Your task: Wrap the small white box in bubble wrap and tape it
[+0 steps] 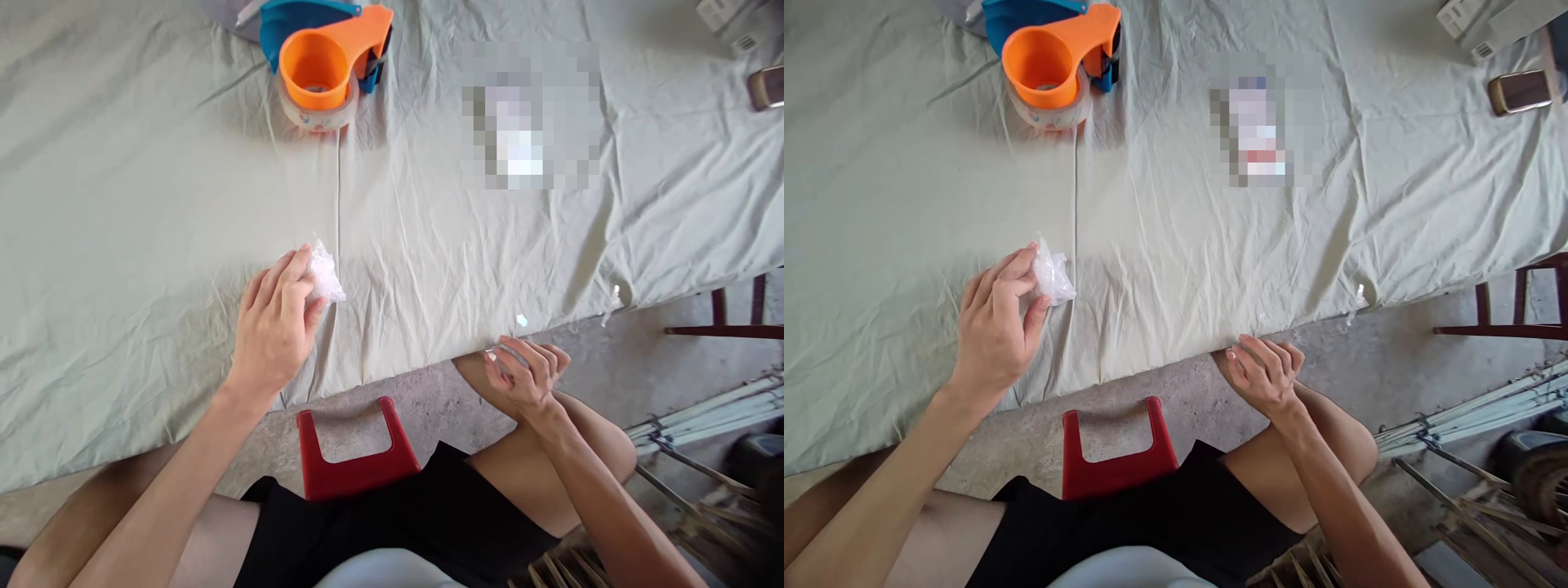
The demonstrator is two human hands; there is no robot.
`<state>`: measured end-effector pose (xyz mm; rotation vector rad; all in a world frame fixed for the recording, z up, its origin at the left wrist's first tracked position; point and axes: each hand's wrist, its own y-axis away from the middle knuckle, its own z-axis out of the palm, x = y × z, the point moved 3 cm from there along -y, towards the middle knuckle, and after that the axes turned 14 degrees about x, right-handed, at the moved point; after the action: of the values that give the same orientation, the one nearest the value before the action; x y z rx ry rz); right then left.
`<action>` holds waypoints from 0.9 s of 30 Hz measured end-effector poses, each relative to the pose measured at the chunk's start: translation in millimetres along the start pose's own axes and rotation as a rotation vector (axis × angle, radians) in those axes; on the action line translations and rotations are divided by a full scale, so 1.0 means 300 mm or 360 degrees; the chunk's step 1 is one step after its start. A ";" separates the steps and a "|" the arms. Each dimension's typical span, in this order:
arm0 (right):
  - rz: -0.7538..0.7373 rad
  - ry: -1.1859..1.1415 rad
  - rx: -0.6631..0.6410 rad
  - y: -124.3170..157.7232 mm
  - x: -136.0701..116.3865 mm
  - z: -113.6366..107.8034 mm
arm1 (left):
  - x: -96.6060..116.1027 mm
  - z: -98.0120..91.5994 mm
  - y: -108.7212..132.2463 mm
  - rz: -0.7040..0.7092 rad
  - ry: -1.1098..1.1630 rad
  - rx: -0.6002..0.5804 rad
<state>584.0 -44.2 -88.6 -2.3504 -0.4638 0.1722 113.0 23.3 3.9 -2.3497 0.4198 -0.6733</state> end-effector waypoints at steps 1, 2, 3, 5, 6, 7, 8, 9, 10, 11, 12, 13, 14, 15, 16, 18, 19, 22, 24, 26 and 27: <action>-0.0005 -0.0007 0.0010 0.003 -0.005 -0.002 | 0.001 0.002 0.000 -0.0014 -0.0001 -0.0006; -0.0014 -0.0020 0.0014 0.006 -0.011 -0.004 | 0.002 0.004 -0.001 -0.0023 -0.0001 -0.0006; -0.0024 -0.0035 0.0011 0.008 -0.018 -0.007 | 0.003 0.006 -0.001 -0.0026 -0.0001 0.0002; -0.0040 -0.0071 -0.0004 0.012 -0.032 -0.010 | 0.005 0.008 -0.002 -0.0017 -0.0007 0.0025; -0.0049 -0.0090 -0.0003 0.012 -0.038 -0.011 | 0.006 0.009 -0.003 -0.0011 -0.0014 0.0035; -0.0060 -0.0111 0.0012 0.012 -0.044 -0.013 | 0.008 0.010 -0.004 -0.0004 -0.0023 0.0044; -0.0073 -0.0134 0.0042 0.011 -0.050 -0.015 | 0.009 0.011 -0.004 0.0003 -0.0034 0.0051; -0.0087 -0.0156 0.0088 0.009 -0.057 -0.017 | 0.011 0.011 -0.005 0.0011 -0.0044 0.0058; -0.0099 -0.0176 0.0144 0.007 -0.064 -0.020 | 0.013 0.011 -0.006 0.0021 -0.0053 0.0068; -0.0108 -0.0192 0.0207 0.005 -0.072 -0.022 | 0.016 0.011 -0.006 0.0032 -0.0059 0.0078; -0.0109 -0.0200 0.0268 0.004 -0.082 -0.025 | 0.018 0.011 -0.007 0.0039 -0.0062 0.0083; -0.0102 -0.0202 0.0323 0.003 -0.093 -0.026 | 0.019 0.011 -0.008 0.0040 -0.0060 0.0081; -0.0089 -0.0199 0.0368 0.003 -0.105 -0.027 | 0.020 0.011 -0.008 0.0033 -0.0057 0.0073; -0.0071 -0.0195 0.0407 0.003 -0.116 -0.026 | 0.020 0.011 -0.008 0.0021 -0.0051 0.0064; -0.0049 -0.0190 0.0439 0.004 -0.128 -0.023 | 0.019 0.012 -0.007 0.0008 -0.0044 0.0055; 0.0001 -0.0178 0.0500 0.002 -0.142 -0.015 | 0.016 0.015 -0.004 -0.0017 -0.0024 0.0035; 0.0028 -0.0172 0.0532 -0.001 -0.143 -0.009 | 0.015 0.017 -0.002 -0.0032 -0.0013 0.0025; 0.0105 -0.0172 0.0612 -0.019 -0.119 0.010 | 0.010 0.021 0.003 -0.0081 0.0013 0.0004; 0.0134 -0.0200 0.0665 -0.039 -0.090 0.019 | 0.009 0.020 0.005 -0.0096 0.0015 0.0005; 0.0156 -0.0234 0.0720 -0.058 -0.059 0.022 | 0.010 0.018 0.005 -0.0087 0.0014 -0.0012; 0.0165 -0.0253 0.0743 -0.065 -0.045 0.023 | 0.010 0.017 0.004 -0.0087 0.0016 -0.0029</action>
<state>564.3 -31.7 -80.4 -1.9085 -0.3338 0.4669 118.4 23.6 0.8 -2.3838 0.3685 -0.7098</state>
